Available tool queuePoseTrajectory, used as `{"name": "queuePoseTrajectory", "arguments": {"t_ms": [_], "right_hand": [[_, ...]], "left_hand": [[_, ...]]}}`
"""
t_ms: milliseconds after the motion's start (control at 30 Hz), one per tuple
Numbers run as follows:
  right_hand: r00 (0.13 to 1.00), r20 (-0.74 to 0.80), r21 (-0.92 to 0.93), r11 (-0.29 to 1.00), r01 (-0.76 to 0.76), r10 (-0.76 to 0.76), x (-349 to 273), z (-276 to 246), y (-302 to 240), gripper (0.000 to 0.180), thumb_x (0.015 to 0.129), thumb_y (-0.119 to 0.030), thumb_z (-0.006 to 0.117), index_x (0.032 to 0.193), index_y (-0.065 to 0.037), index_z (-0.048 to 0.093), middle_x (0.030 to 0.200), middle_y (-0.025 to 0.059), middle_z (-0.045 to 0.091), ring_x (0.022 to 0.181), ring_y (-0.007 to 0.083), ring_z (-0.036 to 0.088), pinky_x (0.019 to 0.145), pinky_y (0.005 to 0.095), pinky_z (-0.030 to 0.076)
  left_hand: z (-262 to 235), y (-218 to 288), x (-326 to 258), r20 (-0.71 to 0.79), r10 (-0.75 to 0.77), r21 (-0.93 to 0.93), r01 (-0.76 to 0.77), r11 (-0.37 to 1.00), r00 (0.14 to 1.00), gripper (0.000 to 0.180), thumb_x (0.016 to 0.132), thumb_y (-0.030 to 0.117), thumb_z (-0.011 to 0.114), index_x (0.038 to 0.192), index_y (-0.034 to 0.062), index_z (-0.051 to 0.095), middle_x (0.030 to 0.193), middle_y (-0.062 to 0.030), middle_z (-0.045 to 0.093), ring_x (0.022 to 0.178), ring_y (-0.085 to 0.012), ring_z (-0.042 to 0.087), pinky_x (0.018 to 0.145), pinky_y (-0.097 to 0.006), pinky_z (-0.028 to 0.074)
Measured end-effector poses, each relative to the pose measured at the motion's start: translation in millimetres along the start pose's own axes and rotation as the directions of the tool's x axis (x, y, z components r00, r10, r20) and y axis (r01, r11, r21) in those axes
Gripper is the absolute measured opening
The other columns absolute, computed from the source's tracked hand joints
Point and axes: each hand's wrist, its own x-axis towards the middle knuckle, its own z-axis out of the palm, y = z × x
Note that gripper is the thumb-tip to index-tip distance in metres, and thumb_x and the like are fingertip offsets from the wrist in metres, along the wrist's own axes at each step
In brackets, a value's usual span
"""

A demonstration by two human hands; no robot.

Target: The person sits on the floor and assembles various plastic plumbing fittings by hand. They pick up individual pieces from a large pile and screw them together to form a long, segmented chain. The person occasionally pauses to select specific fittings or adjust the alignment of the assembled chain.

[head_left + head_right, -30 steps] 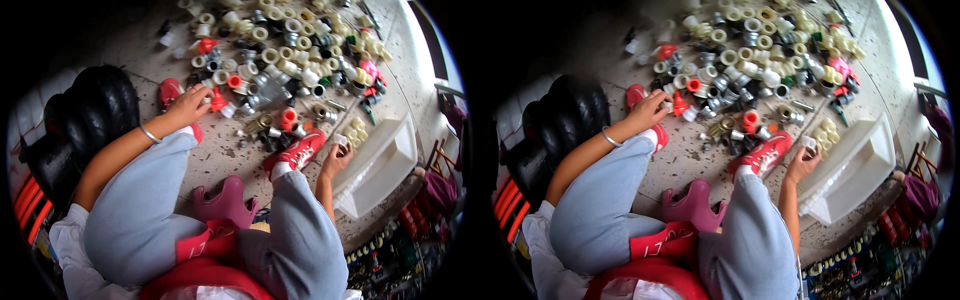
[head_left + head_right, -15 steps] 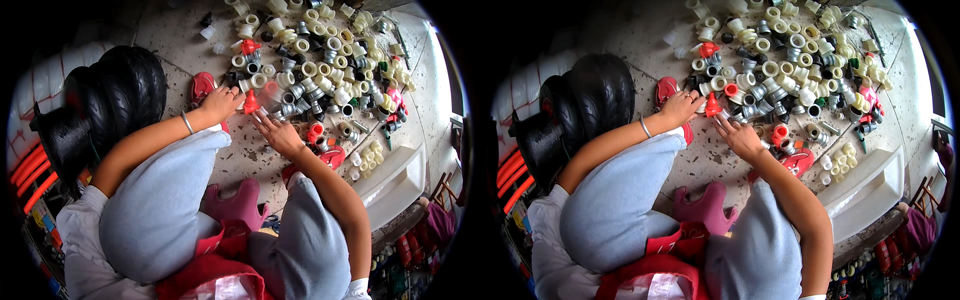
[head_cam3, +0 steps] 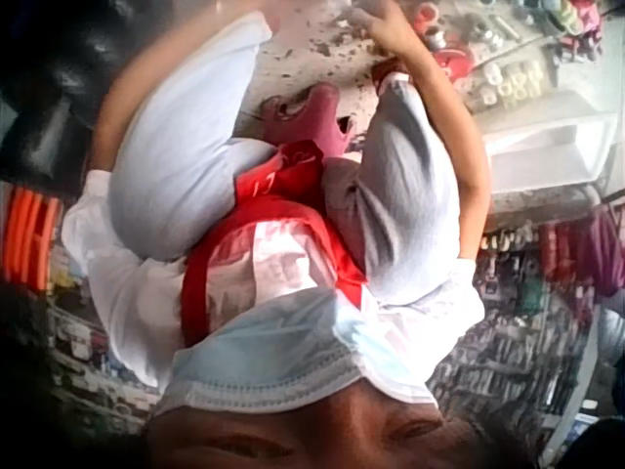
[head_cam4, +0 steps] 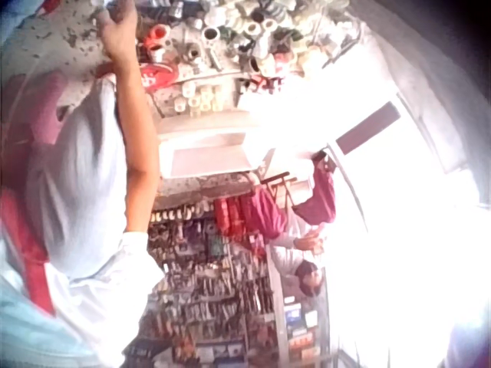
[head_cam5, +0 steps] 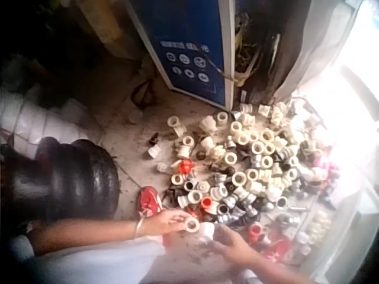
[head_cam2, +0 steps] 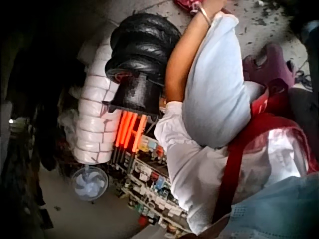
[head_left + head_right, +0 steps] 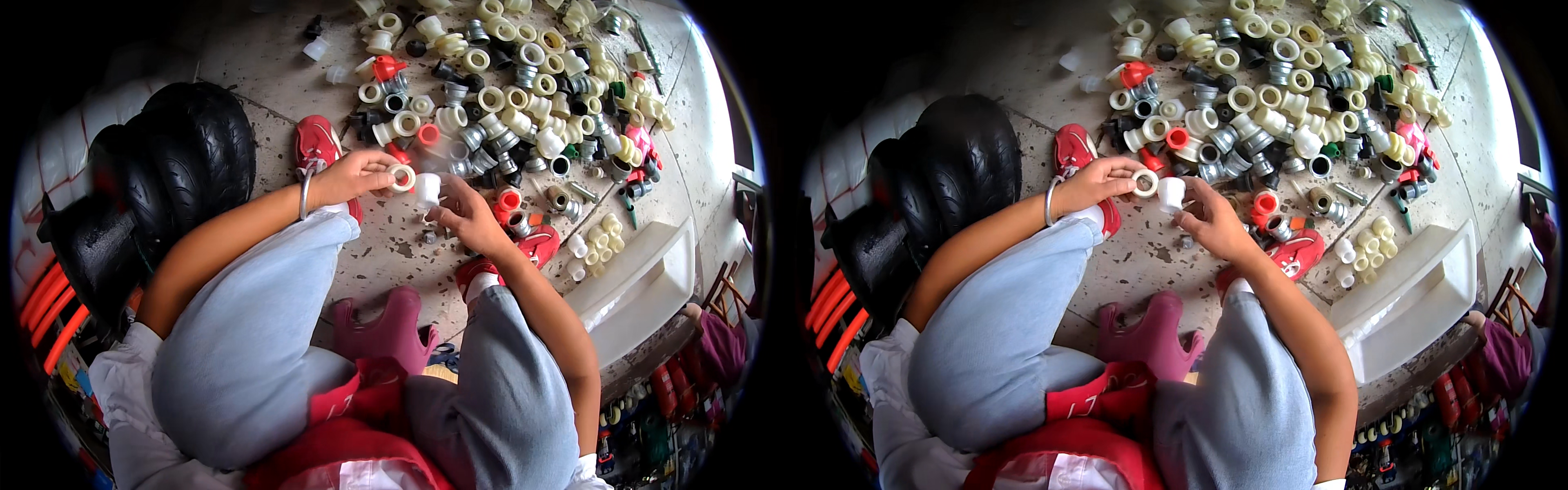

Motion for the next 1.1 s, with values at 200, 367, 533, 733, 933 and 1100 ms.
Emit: {"name": "queuePoseTrajectory", "arguments": {"t_ms": [200,367,533,733,933,1100], "right_hand": [[0.996,0.043,0.204,0.975,-0.087,0.080,-15,-16,-17,0.040,0.097,-0.016,0.055,0.132,0.003,0.048,0.114,0.0101,0.062,0.099,0.0165,0.063,0.086,0.0308,0.050],[0.996,-0.081,0.374,0.927,-0.011,0.045,-29,-20,-12,0.041,0.095,-0.015,0.058,0.131,0.002,0.048,0.114,0.0089,0.062,0.101,0.0170,0.062,0.086,0.0296,0.050],[0.668,-0.740,0.496,0.738,0.458,0.083,-102,-67,44,0.044,0.090,-0.009,0.052,0.133,-0.002,0.043,0.110,0.0140,0.062,0.090,0.0218,0.064,0.080,0.0322,0.052],[0.207,-0.746,0.621,0.549,0.560,0.633,-190,-71,134,0.030,0.091,-0.027,0.059,0.112,-0.006,0.056,0.105,0.0064,0.063,0.088,0.0194,0.060,0.074,0.0304,0.048],[0.160,-0.771,0.548,0.514,0.660,0.616,-181,-118,135,0.032,0.092,-0.020,0.062,0.117,-0.002,0.053,0.109,0.0094,0.061,0.094,0.0205,0.060,0.078,0.0327,0.051],[0.094,-0.801,0.546,0.655,0.523,0.592,-162,-91,88,0.042,0.092,-0.019,0.062,0.128,-0.002,0.049,0.110,0.0094,0.060,0.089,0.0196,0.061,0.075,0.0308,0.051]], "left_hand": [[16,27,11,0.013,0.067,0.016,-0.067,0.998,0.998,0.047,0.094,0.018,0.062,0.134,-0.0017,0.048,0.121,-0.0102,0.062,0.110,-0.0148,0.060,0.094,-0.030,0.050],[36,38,10,0.054,0.073,0.078,-0.077,0.994,0.996,0.049,0.090,0.015,0.067,0.132,0.0010,0.048,0.120,-0.0095,0.060,0.109,-0.0142,0.060,0.091,-0.030,0.051],[41,43,-2,0.071,0.041,0.161,-0.052,0.986,0.997,0.050,0.087,0.009,0.066,0.133,0.0012,0.047,0.121,-0.0089,0.059,0.107,-0.0137,0.060,0.092,-0.029,0.050],[39,32,1,0.051,0.005,0.138,-0.012,0.990,0.999,0.047,0.089,0.008,0.064,0.133,0.0028,0.048,0.119,-0.0081,0.059,0.107,-0.0138,0.060,0.090,-0.028,0.051],[47,44,3,0.076,-0.008,0.203,-0.008,0.979,0.997,0.048,0.089,0.007,0.064,0.133,0.0022,0.047,0.119,-0.0085,0.059,0.106,-0.0136,0.060,0.088,-0.028,0.051],[67,60,12,0.094,-0.014,0.204,-0.006,0.979,0.995,0.048,0.089,0.008,0.064,0.133,0.0003,0.047,0.121,-0.0091,0.059,0.108,-0.0138,0.061,0.088,-0.027,0.051]]}}
